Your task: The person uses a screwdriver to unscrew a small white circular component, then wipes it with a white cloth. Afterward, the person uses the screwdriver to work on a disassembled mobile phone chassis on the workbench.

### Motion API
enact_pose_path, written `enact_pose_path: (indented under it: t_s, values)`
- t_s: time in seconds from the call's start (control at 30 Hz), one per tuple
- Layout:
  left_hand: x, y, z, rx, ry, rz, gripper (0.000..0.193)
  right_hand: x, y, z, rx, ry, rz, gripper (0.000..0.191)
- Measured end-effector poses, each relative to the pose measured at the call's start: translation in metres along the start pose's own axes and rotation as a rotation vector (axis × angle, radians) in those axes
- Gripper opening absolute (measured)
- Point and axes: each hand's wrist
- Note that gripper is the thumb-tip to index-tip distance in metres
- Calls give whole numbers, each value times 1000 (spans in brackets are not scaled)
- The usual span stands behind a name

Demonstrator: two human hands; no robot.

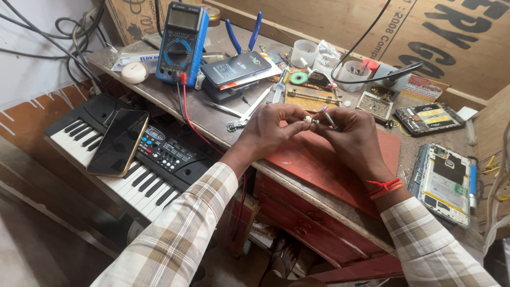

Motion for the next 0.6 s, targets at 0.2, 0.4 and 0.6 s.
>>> enact_pose_path:
  t_s: [0.2, 0.4, 0.6]
  values:
    - [1, -1, 0, 1, -14, 3, 22, 1, 0, 0, -5, 13, 30, 19]
    - [-5, -1, 1, -49, -93, -144, 25, -1, -2, -1, 19, -18, -49, 21]
    - [-8, -1, 2, -63, -15, -82, 27, -3, -2, -2, 45, -37, -158, 20]
Point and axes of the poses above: each hand's wrist, its own z-axis towards the middle knuckle, its own y-axis out of the palm, x = y × z, and after that the axes turned 7 degrees about y, right-handed
